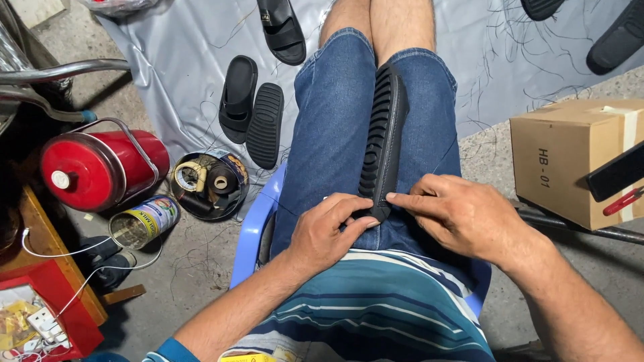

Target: Hand-sewing the sole of a black sandal to its upper part using a needle and thread while sitting on a chair.

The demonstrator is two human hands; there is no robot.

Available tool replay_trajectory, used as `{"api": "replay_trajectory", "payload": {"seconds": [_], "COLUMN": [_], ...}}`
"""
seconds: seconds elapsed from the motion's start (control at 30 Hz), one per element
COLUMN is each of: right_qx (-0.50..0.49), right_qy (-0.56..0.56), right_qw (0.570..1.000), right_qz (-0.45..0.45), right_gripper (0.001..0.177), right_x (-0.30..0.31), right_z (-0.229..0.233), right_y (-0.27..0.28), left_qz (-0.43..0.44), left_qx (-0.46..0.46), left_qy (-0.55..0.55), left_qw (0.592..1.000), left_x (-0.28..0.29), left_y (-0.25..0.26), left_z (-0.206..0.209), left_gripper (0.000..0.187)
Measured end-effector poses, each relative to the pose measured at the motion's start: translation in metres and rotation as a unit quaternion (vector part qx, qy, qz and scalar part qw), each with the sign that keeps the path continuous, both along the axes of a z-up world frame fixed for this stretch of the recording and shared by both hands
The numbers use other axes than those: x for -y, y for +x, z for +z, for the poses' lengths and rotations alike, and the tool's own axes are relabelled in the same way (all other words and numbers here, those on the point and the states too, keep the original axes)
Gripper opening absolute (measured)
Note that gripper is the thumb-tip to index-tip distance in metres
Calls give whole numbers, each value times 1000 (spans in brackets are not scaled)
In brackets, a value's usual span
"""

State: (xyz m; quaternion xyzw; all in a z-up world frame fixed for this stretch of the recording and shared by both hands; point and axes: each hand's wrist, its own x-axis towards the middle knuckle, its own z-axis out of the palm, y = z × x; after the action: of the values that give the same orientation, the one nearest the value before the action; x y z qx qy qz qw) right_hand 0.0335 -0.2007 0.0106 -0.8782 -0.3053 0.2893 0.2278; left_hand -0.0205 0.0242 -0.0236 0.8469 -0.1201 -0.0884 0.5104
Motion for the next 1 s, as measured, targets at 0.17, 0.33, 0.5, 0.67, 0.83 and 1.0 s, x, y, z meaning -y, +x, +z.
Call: {"api": "replay_trajectory", "payload": {"seconds": [0.17, 0.33, 0.5, 0.67, 0.83, 1.0], "right_qx": [-12, -15, -1, -5, 12, 37], "right_qy": [-22, -24, -37, -156, -161, 0], "right_qw": [1000, 1000, 999, 988, 987, 995], "right_qz": [-8, -4, -1, 0, -20, -88], "right_gripper": [40, 43, 43, 44, 42, 39], "right_x": [-1, -2, -6, -22, -30, -17], "right_z": [2, 2, 7, 24, 22, -5], "right_y": [0, 1, 1, -5, -15, -18], "left_qz": [5, 5, 6, 4, 1, 9], "left_qx": [7, 21, 42, 107, 133, 132], "left_qy": [6, -6, -13, -18, 20, 20], "left_qw": [1000, 1000, 999, 994, 991, 991], "left_x": [1, 0, 1, 3, 4, 4], "left_y": [-1, -1, -1, -2, -10, -7], "left_z": [-2, -3, -6, -6, -18, -15], "left_gripper": [26, 25, 25, 20, 30, 25]}}
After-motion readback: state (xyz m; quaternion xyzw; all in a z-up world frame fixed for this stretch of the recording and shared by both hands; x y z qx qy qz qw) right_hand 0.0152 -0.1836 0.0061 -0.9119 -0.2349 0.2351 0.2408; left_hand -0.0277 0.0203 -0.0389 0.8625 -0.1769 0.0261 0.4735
